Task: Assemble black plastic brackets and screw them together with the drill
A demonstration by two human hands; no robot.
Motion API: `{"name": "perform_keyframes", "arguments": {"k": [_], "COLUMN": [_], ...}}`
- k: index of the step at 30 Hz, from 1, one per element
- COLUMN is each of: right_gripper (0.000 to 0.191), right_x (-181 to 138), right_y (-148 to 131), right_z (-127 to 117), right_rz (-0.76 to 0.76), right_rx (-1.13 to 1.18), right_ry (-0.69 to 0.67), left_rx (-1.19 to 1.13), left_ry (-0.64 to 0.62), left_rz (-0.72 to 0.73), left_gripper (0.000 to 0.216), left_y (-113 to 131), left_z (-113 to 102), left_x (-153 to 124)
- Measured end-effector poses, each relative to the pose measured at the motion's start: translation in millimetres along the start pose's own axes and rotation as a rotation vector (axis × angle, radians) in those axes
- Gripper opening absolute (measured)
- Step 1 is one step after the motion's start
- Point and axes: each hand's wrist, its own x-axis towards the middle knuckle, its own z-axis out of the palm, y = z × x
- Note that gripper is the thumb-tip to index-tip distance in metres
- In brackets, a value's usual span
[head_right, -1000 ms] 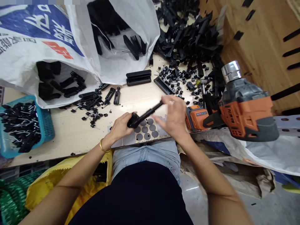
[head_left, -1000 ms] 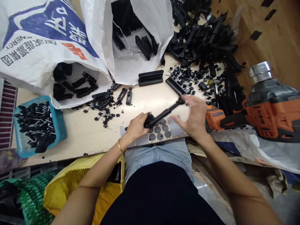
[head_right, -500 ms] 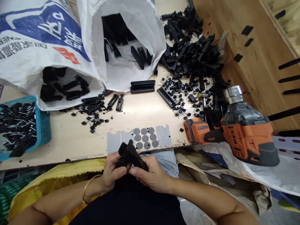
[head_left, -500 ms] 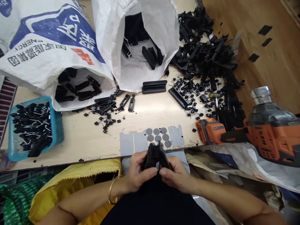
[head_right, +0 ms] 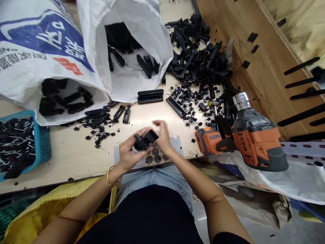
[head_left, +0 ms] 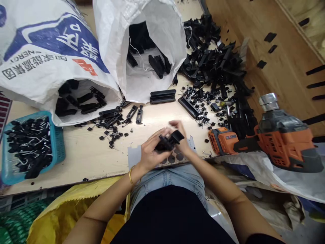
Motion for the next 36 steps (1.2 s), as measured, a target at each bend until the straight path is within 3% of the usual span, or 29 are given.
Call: {"name": "perform_keyframes", "arguments": {"k": [3,5,8,11,13,15,17,19,21,24,28,33,36], "right_gripper": [0.034,0.037,0.038,0.037,0.034,0.031,0.029,0.029,0.027,0.021,0.020,0.022,0.023], "right_x": [60,87,106,104,90,66,33,-2,-31,-54,-51,-46,-49], "right_y": [27,40,49,42,31,21,20,29,44,64,60,39,38], "right_z": [-46,-67,-79,-84,-91,-101,-108,-107,-99,-82,-76,-77,-71], "right_rz": [-0.026,-0.013,-0.017,-0.032,-0.064,-0.144,-0.282,-0.368,-0.376,-0.293,-0.127,-0.017,-0.008], "right_rx": [-0.663,-0.770,-0.793,-0.785,-0.754,-0.700,-0.640,-0.649,-0.677,-0.722,-0.813,-0.844,-0.840], "right_ry": [0.209,0.232,0.215,0.252,0.291,0.292,0.234,0.136,0.040,-0.027,-0.101,-0.264,-0.279], "left_rx": [0.226,0.380,0.570,0.627,0.579,0.501,0.466,0.519,0.633,0.772,0.815,0.726,0.530], "left_ry": [-0.114,-0.223,-0.369,-0.436,-0.449,-0.401,-0.262,-0.094,-0.026,-0.183,-0.335,-0.494,-0.659], "left_rz": [0.019,0.005,-0.059,-0.067,-0.021,0.019,-0.027,-0.175,-0.367,-0.566,-0.569,-0.490,-0.486], "left_gripper": [0.052,0.052,0.053,0.052,0.057,0.056,0.046,0.036,0.033,0.041,0.043,0.022,0.014], "left_y": [-35,-53,-72,-84,-90,-94,-97,-102,-109,-121,-119,-71,-44], "left_z": [18,36,66,83,82,70,49,22,-1,-22,-39,-91,-99], "left_x": [8,17,33,48,54,58,60,61,61,59,51,35,23]}}
